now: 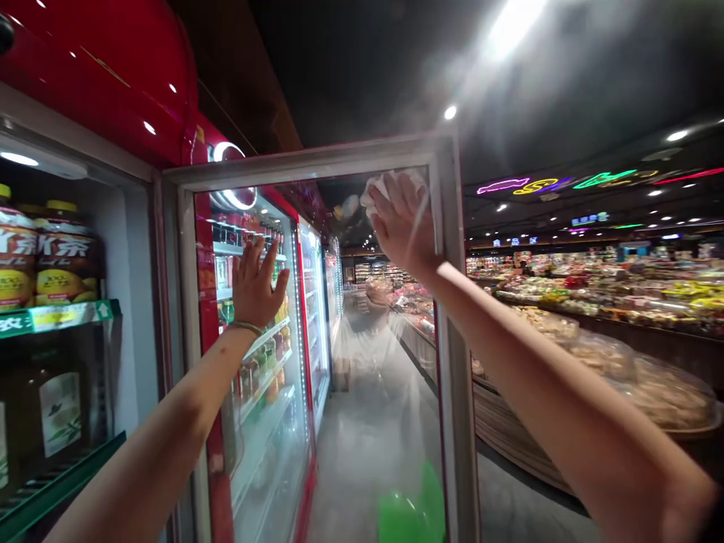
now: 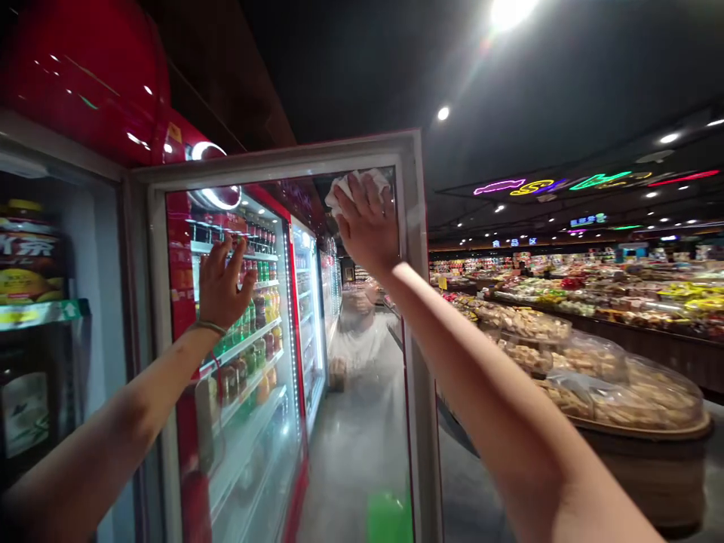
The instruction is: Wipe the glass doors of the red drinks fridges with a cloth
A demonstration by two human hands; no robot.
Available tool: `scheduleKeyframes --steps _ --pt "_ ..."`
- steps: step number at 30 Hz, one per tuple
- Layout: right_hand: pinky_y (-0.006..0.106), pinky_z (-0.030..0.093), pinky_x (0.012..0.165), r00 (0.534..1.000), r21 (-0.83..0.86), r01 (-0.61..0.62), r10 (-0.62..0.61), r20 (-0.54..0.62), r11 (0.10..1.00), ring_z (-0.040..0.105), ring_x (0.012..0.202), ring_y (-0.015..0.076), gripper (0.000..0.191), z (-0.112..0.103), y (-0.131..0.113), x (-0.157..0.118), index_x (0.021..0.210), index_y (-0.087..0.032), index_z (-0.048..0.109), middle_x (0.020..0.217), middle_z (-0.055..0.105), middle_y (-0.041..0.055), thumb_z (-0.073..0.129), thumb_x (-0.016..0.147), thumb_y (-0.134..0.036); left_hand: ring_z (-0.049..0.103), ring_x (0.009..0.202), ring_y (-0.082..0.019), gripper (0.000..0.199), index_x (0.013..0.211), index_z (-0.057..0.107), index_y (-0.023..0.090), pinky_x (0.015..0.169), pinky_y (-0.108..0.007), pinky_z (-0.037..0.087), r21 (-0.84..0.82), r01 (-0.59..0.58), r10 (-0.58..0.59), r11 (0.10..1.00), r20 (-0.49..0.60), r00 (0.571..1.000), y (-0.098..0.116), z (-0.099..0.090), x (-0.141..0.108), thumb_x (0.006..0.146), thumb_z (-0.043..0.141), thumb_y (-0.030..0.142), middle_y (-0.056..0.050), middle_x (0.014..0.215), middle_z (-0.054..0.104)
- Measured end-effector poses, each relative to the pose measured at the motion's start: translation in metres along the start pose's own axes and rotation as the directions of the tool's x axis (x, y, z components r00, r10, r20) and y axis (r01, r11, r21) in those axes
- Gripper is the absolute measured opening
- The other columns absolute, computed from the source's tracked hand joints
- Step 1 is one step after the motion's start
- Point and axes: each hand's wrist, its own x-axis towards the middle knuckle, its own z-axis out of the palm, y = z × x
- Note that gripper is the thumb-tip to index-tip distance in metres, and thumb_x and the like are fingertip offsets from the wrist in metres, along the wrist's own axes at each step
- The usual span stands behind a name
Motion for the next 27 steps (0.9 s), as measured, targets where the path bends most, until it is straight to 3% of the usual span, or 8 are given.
scheduleKeyframes --steps 3,6,8,10,12,14,22,27 --pt "0.062 0.020 0.128 0.988 0.028 0.141 -0.142 0.056 0.990 0.023 0.159 0.0324 0.055 0.005 -0.039 -0.048 0.161 -0.025 0.037 0.170 0.030 0.0072 0.038 0.106 -0.031 0.024 0.158 -0.032 0.063 0.159 0.041 0.025 0.130 -0.056 0.016 0.035 0.035 -0.037 0.999 0.057 0.998 -0.012 -0.007 -0.007 0.102 0.041 0.054 -0.010 0.168 0.034" --pt "0.056 0.023 0.130 0.864 0.132 0.463 -0.480 0.152 0.876 0.026 0.159 0.0260 0.055 0.002 -0.051 -0.084 0.161 -0.029 0.035 0.169 0.032 0.0028 0.042 0.106 -0.029 0.023 0.159 -0.033 0.068 0.158 0.041 0.021 0.130 -0.056 0.016 0.072 0.072 -0.079 0.995 0.094 0.992 -0.036 -0.020 -0.017 0.102 0.036 0.060 -0.012 0.169 0.032" --pt "0.054 0.025 0.129 0.804 0.170 0.546 -0.570 0.169 0.820 0.029 0.157 0.0240 0.054 0.000 -0.039 -0.093 0.160 -0.030 0.037 0.168 0.035 0.0018 0.043 0.106 -0.029 0.023 0.159 -0.034 0.073 0.158 0.042 0.018 0.130 -0.055 0.015 0.089 0.058 -0.069 0.994 0.127 0.989 -0.053 -0.028 -0.023 0.102 0.032 0.065 -0.012 0.169 0.031" --pt "0.057 0.026 0.128 0.867 0.150 0.457 -0.476 0.146 0.877 0.032 0.156 0.0272 0.054 0.000 -0.020 -0.091 0.159 -0.030 0.040 0.166 0.039 0.0047 0.046 0.106 -0.031 0.023 0.158 -0.033 0.076 0.157 0.042 0.017 0.130 -0.054 0.014 0.086 0.000 -0.016 0.996 0.188 0.982 -0.069 -0.035 -0.027 0.102 0.030 0.068 -0.011 0.169 0.031" --pt "0.063 0.026 0.126 0.955 0.119 0.264 -0.277 0.105 0.957 0.033 0.155 0.0327 0.055 0.003 -0.006 -0.085 0.158 -0.030 0.042 0.165 0.041 0.0082 0.049 0.104 -0.035 0.024 0.158 -0.032 0.075 0.157 0.042 0.018 0.129 -0.054 0.014 0.068 -0.062 0.044 0.996 0.234 0.971 -0.084 -0.038 -0.031 0.101 0.030 0.068 -0.009 0.169 0.032" --pt "0.065 0.025 0.125 0.989 0.112 0.122 -0.130 0.075 0.986 0.032 0.155 0.0359 0.056 0.009 -0.001 -0.080 0.158 -0.030 0.043 0.165 0.040 0.0086 0.051 0.103 -0.037 0.025 0.158 -0.031 0.072 0.156 0.043 0.022 0.129 -0.054 0.017 0.057 -0.102 0.085 0.993 0.246 0.966 -0.096 -0.038 -0.033 0.101 0.033 0.067 -0.009 0.168 0.034" --pt "0.067 0.020 0.125 0.999 0.152 -0.041 0.041 0.003 0.988 0.031 0.155 0.0373 0.056 0.055 -0.009 -0.087 0.154 -0.029 0.050 0.164 0.041 0.0105 0.050 0.100 -0.044 0.026 0.158 -0.032 0.064 0.157 0.043 0.025 0.130 -0.055 0.011 0.125 -0.275 0.223 0.953 0.326 0.919 -0.125 -0.036 -0.033 0.099 0.045 0.054 -0.012 0.166 0.037" --pt "0.073 0.016 0.122 0.975 0.201 -0.208 0.218 -0.032 0.957 0.025 0.156 0.0424 0.063 0.103 -0.046 -0.101 0.157 -0.027 0.046 0.167 0.032 0.0119 0.053 0.096 -0.042 0.031 0.155 -0.035 0.064 0.154 0.046 0.026 0.129 -0.058 0.009 0.166 -0.285 0.216 0.944 0.340 0.915 -0.127 -0.032 -0.023 0.098 0.047 0.057 -0.013 0.162 0.043"
